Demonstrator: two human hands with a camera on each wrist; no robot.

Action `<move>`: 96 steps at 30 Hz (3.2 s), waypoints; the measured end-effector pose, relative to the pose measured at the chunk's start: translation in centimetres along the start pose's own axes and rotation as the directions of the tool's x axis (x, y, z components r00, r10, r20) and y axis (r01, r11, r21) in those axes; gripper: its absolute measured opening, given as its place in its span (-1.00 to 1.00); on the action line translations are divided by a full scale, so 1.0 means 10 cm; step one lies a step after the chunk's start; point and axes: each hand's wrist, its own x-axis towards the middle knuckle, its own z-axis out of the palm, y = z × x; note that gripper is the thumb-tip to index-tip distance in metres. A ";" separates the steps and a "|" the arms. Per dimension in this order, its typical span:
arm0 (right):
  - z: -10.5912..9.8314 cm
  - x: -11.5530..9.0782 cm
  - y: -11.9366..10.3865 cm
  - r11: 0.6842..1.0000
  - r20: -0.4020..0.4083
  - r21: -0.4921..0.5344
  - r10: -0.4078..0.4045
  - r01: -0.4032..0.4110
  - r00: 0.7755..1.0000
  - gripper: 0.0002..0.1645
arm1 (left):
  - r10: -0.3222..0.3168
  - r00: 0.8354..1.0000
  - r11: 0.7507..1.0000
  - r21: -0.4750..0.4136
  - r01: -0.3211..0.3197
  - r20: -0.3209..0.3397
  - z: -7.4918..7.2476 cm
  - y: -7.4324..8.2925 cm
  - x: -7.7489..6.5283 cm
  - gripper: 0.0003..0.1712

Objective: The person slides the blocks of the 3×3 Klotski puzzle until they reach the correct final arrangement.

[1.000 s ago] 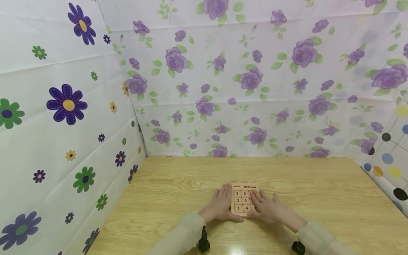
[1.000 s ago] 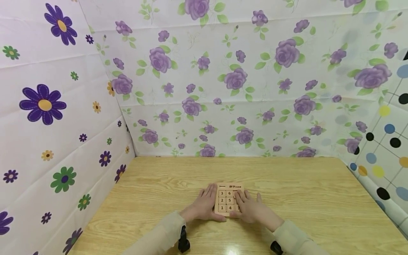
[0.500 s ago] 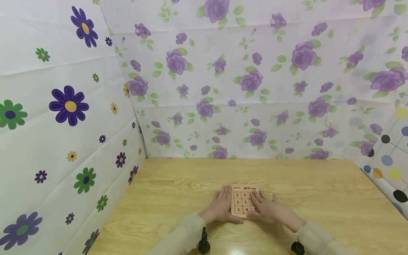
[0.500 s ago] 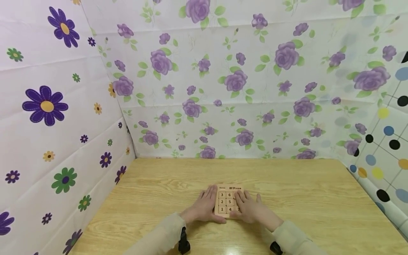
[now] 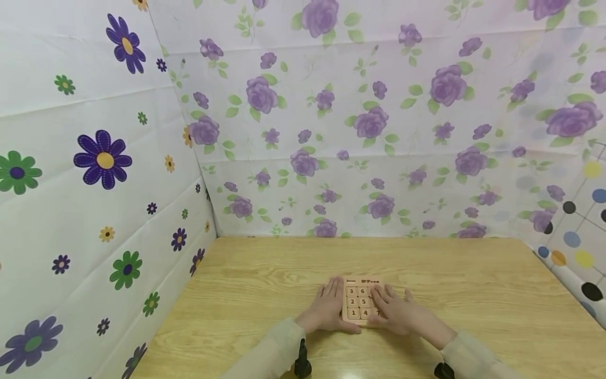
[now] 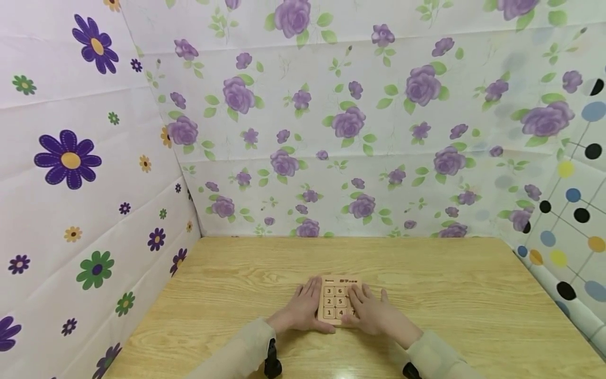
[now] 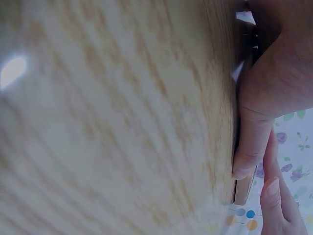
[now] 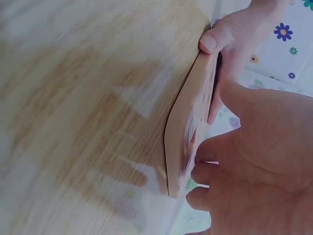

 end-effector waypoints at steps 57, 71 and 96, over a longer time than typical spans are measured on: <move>0.18 -0.39 -0.14 1.000 0.003 -0.017 -0.019 0.020 1.000 0.03 | -0.002 1.000 1.000 -0.025 0.002 0.001 0.02 -0.01 0.00 0.55; 0.09 -0.33 -0.12 0.999 0.031 0.015 -0.050 0.049 0.998 -0.02 | 0.006 1.000 0.999 -0.036 -0.006 0.004 -0.01 0.00 -0.01 0.53; 0.12 -0.22 -0.06 0.999 -0.011 -0.019 -0.044 0.044 0.999 0.01 | 0.006 1.000 1.000 -0.026 -0.006 -0.005 -0.01 0.00 -0.01 0.54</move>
